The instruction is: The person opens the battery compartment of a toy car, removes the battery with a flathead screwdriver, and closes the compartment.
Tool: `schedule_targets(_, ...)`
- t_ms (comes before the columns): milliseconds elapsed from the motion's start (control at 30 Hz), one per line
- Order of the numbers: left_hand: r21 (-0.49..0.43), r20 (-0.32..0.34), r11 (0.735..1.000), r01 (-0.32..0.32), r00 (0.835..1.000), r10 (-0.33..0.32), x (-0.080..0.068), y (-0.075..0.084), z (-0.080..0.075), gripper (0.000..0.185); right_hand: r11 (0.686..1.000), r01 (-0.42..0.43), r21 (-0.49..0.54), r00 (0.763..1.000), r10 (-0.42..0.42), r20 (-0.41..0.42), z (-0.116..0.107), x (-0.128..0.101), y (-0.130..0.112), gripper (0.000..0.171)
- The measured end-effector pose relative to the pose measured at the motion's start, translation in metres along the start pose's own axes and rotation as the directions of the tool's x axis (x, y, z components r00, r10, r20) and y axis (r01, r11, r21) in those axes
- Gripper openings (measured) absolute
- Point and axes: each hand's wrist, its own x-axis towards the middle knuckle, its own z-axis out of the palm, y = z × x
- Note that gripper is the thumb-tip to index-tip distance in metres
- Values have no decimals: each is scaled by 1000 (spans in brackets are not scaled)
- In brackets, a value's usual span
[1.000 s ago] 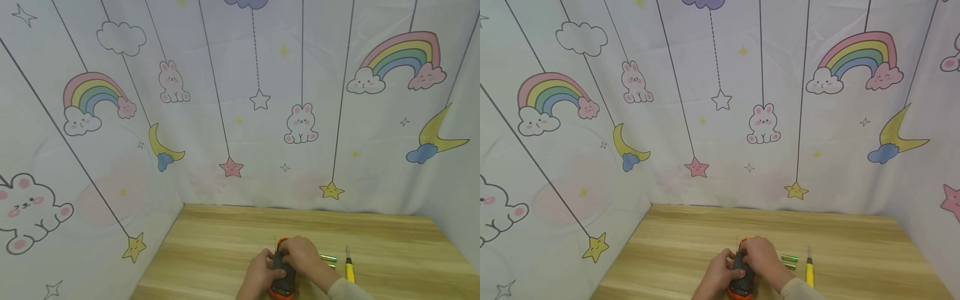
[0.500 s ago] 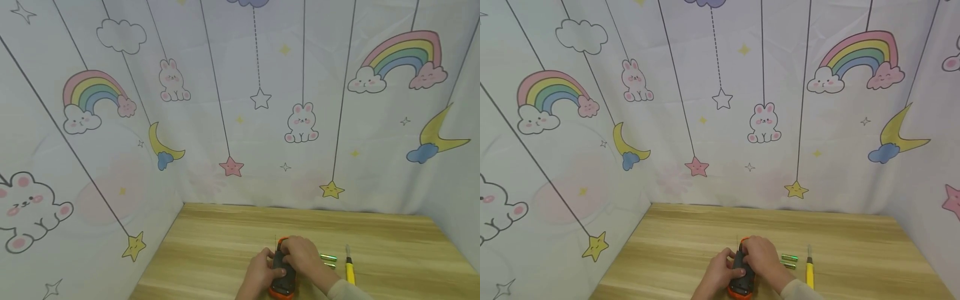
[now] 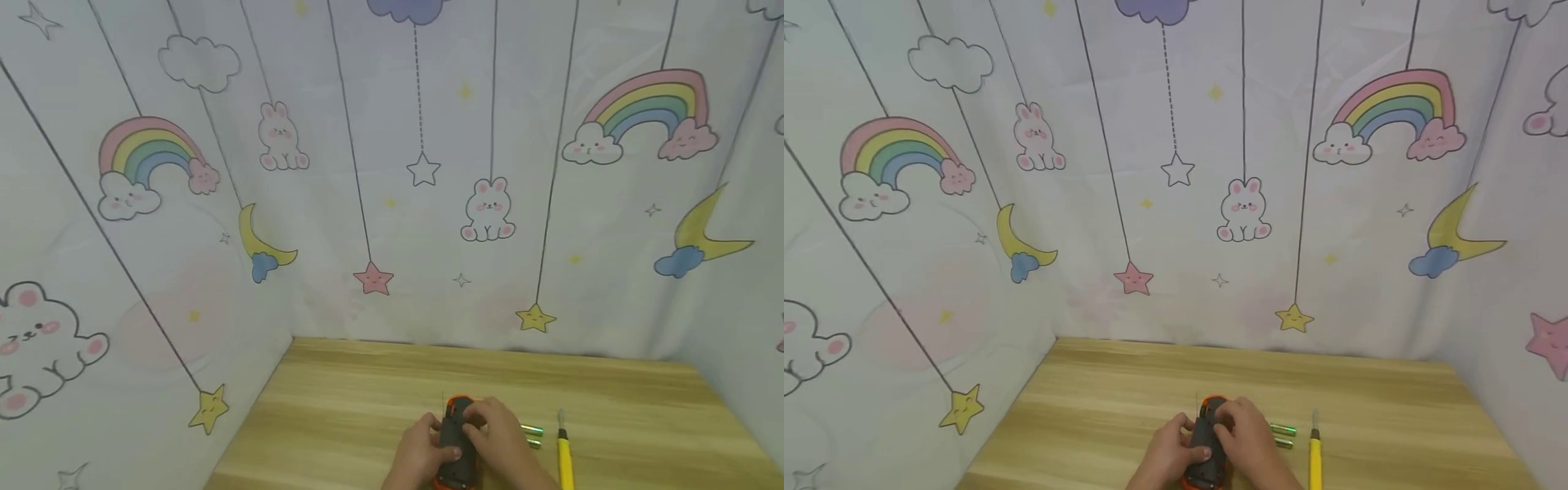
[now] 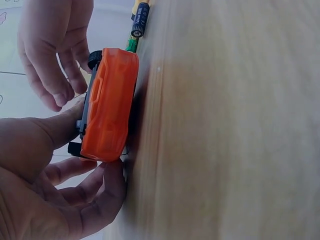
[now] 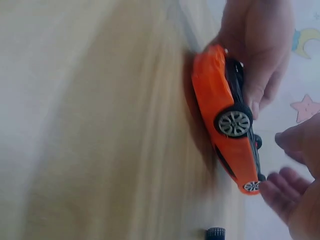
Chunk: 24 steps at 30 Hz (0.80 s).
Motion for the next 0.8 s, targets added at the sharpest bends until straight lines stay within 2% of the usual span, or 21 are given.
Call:
schedule_targets(100,-10,1,1000,6,1000,-6,-1,0,-1,41,997,-81,22,997,80,21,0,-8,-3,26)
schedule_targets(200,2,-10,1000,17,1000,-17,0,1,-2,38,994,-108,-12,992,109,60,1,-14,-4,36)
schedule_targets(433,52,-44,998,29,999,-26,1,2,-1,34,992,-93,-89,980,107,170,7,-21,-4,55)
schedule_targets(667,51,-43,998,48,998,-46,3,1,0,32,993,-74,-93,979,90,182,7,-24,-4,68)
schedule_targets(800,79,-41,993,91,995,-88,7,3,-1,24,991,-93,-93,973,110,201,7,-24,-4,70)
